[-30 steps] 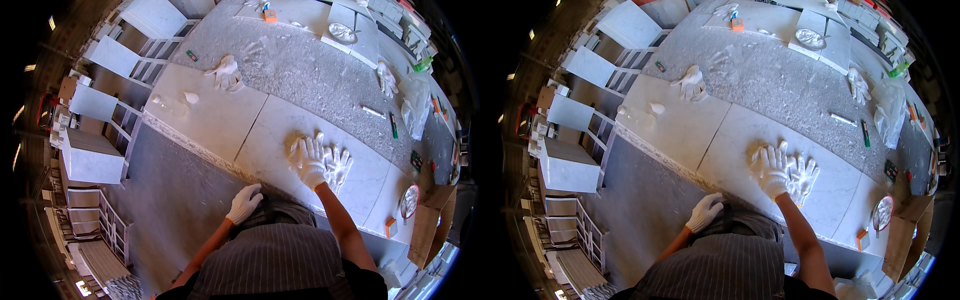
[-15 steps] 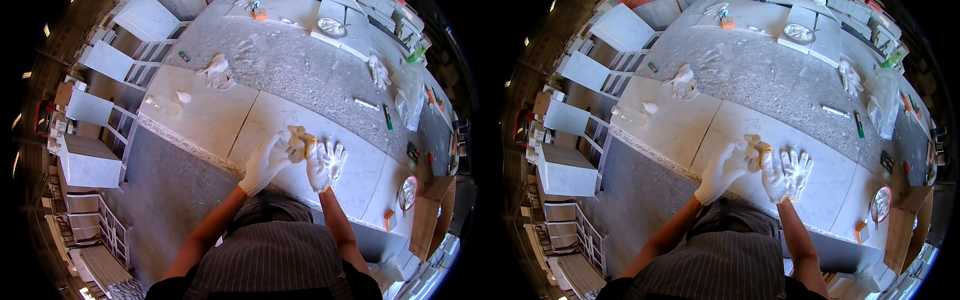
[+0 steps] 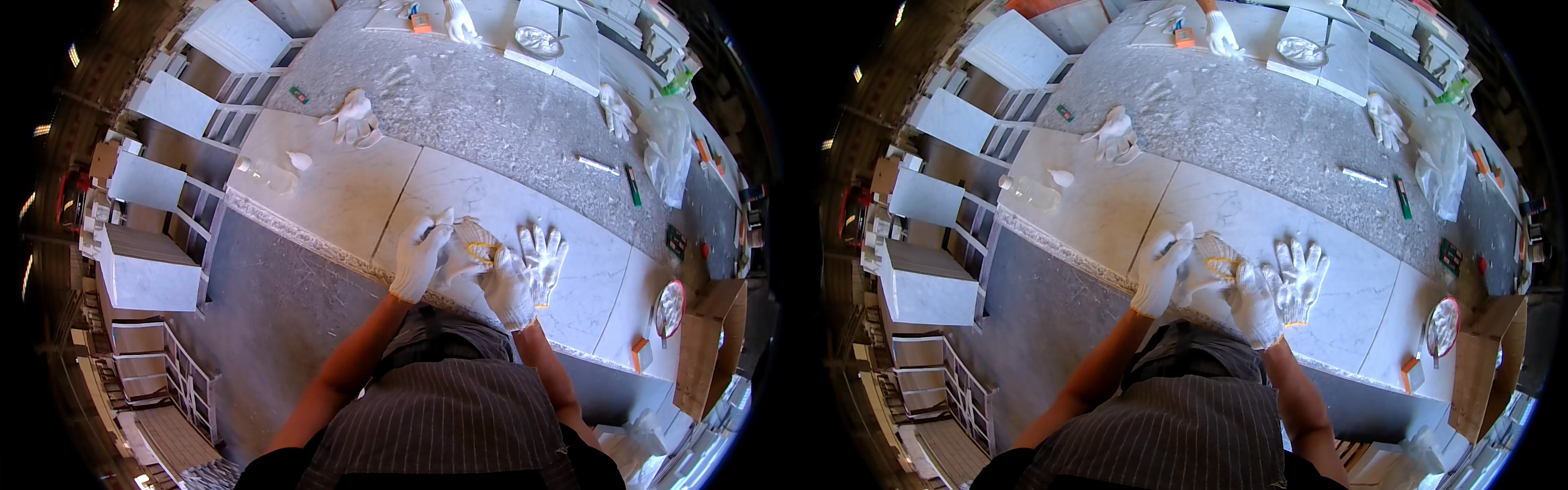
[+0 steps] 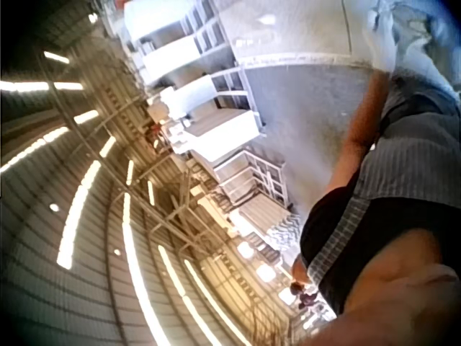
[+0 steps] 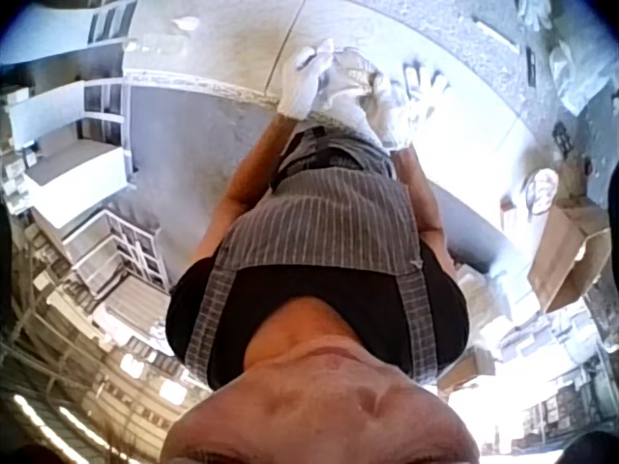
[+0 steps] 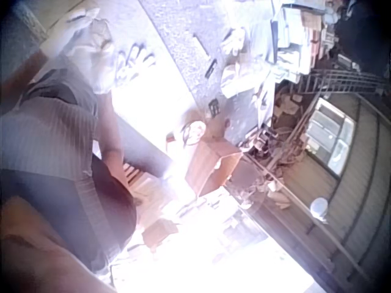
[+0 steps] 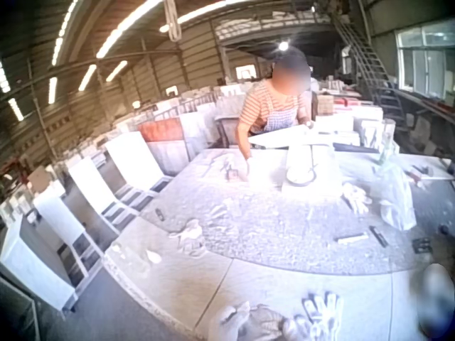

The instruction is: The person picks up a large white tile from a pallet, walks to a workbench, and wipes the tile surface with a cloth. The person then places the tile on a rack and repeats the process with another tile, wiping it thoroughly before setting it down.

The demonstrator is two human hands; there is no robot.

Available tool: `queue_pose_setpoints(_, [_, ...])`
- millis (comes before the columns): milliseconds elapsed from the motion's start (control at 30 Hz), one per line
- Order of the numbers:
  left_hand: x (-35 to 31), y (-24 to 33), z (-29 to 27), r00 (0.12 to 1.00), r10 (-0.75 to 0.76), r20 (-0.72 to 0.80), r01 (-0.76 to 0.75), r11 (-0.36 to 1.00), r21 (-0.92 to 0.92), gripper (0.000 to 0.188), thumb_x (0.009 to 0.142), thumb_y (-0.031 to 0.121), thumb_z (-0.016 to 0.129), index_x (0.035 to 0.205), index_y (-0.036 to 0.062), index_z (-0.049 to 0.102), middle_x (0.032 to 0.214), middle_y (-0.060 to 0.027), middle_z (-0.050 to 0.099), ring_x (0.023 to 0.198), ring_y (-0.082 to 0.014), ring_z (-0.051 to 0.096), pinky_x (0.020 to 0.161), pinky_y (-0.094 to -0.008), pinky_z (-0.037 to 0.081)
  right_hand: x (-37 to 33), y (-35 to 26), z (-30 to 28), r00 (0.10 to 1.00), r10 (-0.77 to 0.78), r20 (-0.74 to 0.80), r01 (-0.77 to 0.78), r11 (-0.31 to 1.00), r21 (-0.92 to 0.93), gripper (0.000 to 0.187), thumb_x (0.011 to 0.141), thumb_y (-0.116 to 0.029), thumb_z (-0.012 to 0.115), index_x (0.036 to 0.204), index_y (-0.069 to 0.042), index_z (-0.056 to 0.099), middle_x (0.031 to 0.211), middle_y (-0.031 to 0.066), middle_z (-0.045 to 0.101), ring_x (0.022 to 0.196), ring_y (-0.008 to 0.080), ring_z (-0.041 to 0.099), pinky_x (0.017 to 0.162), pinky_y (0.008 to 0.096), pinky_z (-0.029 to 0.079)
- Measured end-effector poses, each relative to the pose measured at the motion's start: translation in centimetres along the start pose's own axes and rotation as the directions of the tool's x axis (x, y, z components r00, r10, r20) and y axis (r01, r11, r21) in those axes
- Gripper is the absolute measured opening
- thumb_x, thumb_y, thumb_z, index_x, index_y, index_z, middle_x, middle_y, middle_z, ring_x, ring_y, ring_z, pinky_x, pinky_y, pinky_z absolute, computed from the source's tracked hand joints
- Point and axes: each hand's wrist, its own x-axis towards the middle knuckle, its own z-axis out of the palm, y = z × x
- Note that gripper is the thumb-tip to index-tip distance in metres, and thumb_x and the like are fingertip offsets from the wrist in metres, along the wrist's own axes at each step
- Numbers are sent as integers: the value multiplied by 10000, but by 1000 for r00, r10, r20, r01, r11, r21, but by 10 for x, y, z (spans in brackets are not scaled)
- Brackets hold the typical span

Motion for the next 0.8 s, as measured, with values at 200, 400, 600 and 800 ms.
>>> queue_pose_setpoints(200, [2,6,-15,984,133,122,-167,927,336,262,896,184,673,732,29,541,662,-31,512,641,-130,524,584,-290,427,3,-2,-8,996,12,87,-24,990,140,520,838,-412,639,1182,-27,579,1042,78,599,935,216,525,772,380,429])
queue_pose_setpoints(400, [-14,20,0,843,462,277,-536,670,514,191,857,207,688,892,21,663,833,-133,654,843,-276,625,746,-346,474,18,-2,-6,837,175,519,-493,654,574,573,969,-458,565,1297,11,533,982,45,593,839,108,536,698,274,456])
queue_pose_setpoints(600, [7,-3,-8,996,82,16,-82,920,384,264,931,242,641,784,24,624,709,-51,593,669,-144,569,622,-300,451,6,-19,15,600,168,782,-781,334,527,365,960,-352,575,1059,-5,633,682,79,574,621,123,518,569,307,439])
queue_pose_setpoints(800, [44,-28,-12,981,-179,-71,172,980,-97,256,934,240,638,807,18,623,705,9,549,654,-69,480,600,-255,431,-9,-42,19,815,239,528,-578,395,714,272,959,-268,569,969,-2,628,659,65,552,600,139,507,559,327,434])
